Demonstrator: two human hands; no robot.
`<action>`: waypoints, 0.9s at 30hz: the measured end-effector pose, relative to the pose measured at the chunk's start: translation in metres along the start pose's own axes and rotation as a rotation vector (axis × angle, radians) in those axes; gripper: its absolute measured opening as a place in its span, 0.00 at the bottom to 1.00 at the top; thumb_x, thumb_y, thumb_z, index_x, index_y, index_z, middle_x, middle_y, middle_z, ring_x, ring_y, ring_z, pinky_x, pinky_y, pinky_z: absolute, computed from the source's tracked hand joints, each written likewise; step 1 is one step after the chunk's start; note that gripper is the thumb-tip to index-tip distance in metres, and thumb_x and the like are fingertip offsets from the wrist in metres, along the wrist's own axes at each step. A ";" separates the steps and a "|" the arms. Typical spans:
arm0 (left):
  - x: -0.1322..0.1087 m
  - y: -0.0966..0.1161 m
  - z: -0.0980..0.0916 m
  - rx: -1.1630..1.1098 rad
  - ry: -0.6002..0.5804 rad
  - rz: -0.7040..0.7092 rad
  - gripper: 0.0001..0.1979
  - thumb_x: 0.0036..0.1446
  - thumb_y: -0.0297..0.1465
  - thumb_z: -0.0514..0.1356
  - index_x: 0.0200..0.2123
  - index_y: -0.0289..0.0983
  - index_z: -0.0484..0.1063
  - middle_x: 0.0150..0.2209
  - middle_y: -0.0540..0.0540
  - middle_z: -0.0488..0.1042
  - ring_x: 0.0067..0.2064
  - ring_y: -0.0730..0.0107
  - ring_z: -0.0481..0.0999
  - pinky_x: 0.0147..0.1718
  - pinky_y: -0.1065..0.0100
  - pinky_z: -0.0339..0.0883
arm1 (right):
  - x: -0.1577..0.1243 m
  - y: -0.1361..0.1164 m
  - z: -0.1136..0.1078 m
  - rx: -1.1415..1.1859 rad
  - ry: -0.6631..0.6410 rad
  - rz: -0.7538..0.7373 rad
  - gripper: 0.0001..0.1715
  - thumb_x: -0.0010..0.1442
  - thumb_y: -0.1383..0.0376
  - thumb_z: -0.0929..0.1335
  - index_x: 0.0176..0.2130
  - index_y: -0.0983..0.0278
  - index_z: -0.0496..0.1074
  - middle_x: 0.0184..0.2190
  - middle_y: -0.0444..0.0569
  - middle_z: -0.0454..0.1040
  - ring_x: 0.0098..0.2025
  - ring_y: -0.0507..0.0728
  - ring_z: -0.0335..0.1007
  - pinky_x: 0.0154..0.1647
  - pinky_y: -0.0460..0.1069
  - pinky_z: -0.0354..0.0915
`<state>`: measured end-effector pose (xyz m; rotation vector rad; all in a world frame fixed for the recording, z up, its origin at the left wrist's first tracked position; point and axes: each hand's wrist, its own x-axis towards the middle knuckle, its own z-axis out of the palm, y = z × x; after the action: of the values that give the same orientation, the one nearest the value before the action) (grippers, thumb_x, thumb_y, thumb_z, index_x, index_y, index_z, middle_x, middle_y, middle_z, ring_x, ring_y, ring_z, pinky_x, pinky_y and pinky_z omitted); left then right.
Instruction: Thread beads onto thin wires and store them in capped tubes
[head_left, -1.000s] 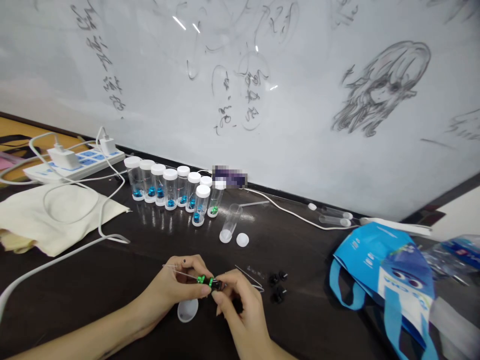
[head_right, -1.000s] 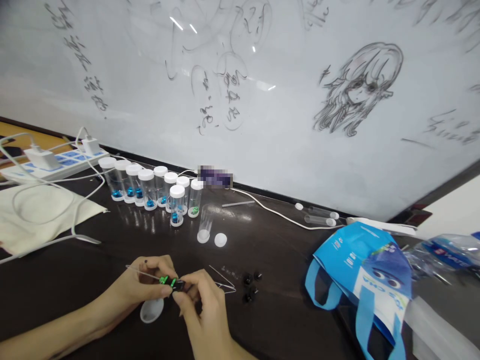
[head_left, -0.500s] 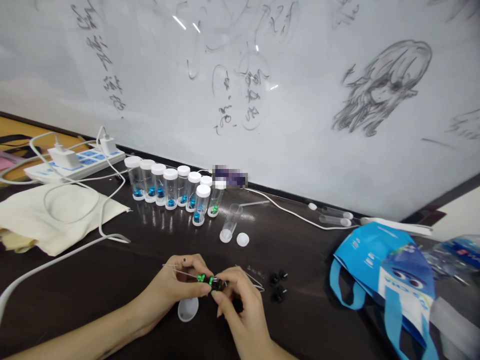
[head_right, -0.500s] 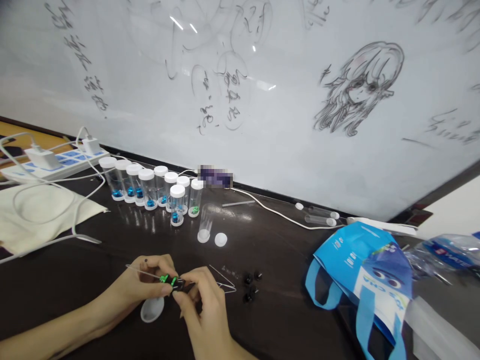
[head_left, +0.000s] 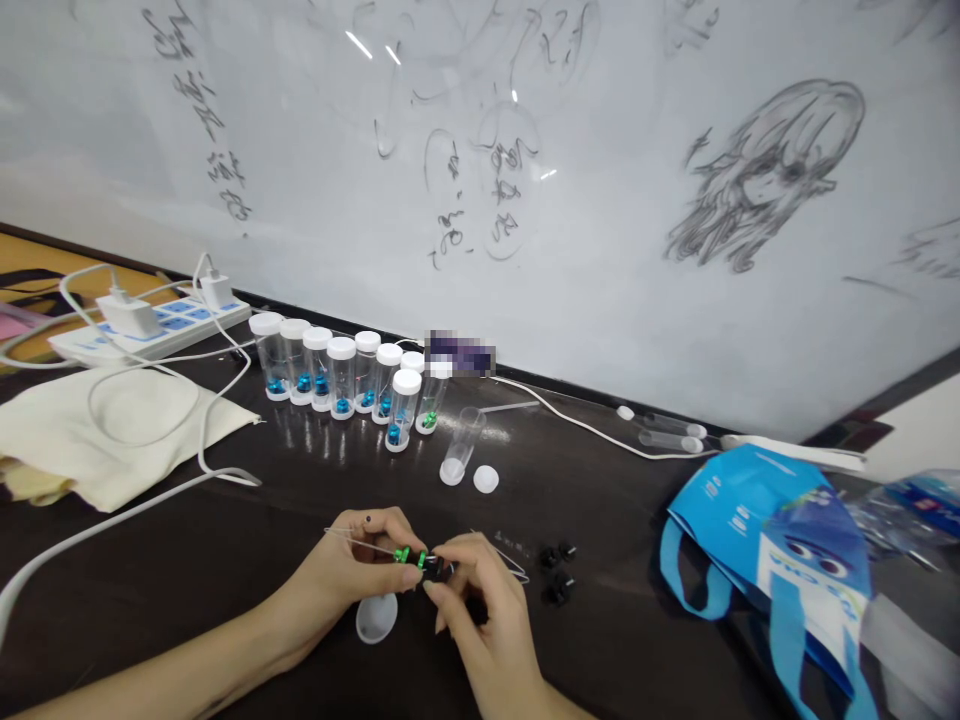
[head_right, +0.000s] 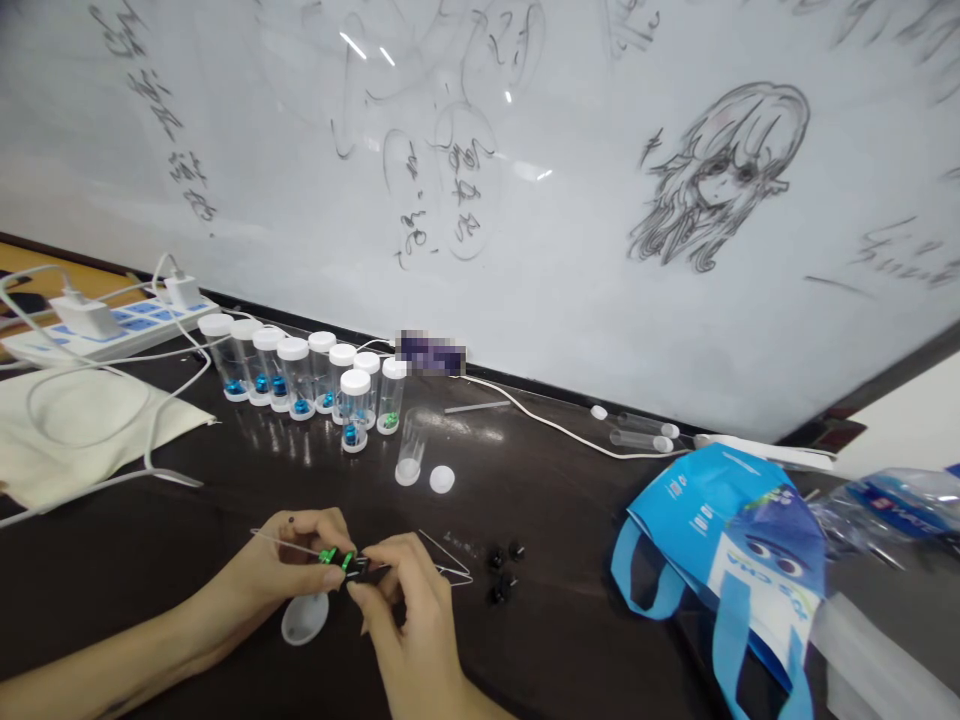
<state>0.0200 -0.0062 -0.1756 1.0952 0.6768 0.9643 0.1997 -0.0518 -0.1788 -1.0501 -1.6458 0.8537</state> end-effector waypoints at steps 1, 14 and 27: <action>0.000 -0.001 0.000 -0.002 0.001 0.001 0.06 0.45 0.28 0.72 0.29 0.37 0.80 0.28 0.51 0.71 0.32 0.71 0.70 0.32 0.72 0.62 | 0.000 0.000 0.000 0.003 0.005 -0.009 0.06 0.63 0.68 0.66 0.42 0.60 0.70 0.36 0.44 0.68 0.25 0.49 0.66 0.27 0.46 0.64; -0.001 -0.001 0.000 -0.007 -0.003 -0.002 0.07 0.44 0.28 0.73 0.28 0.36 0.80 0.28 0.51 0.71 0.31 0.71 0.69 0.30 0.72 0.61 | 0.001 -0.001 0.001 0.022 0.008 0.003 0.05 0.62 0.69 0.67 0.40 0.60 0.71 0.33 0.43 0.69 0.22 0.48 0.66 0.24 0.44 0.62; -0.001 0.000 0.000 0.007 -0.016 0.008 0.06 0.44 0.28 0.73 0.28 0.36 0.80 0.27 0.51 0.71 0.31 0.73 0.69 0.30 0.73 0.61 | 0.002 -0.001 0.000 0.028 -0.010 0.020 0.03 0.63 0.67 0.68 0.39 0.60 0.72 0.30 0.42 0.68 0.23 0.49 0.66 0.23 0.44 0.62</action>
<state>0.0198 -0.0075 -0.1755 1.1119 0.6635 0.9600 0.1995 -0.0501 -0.1773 -1.0463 -1.6299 0.8945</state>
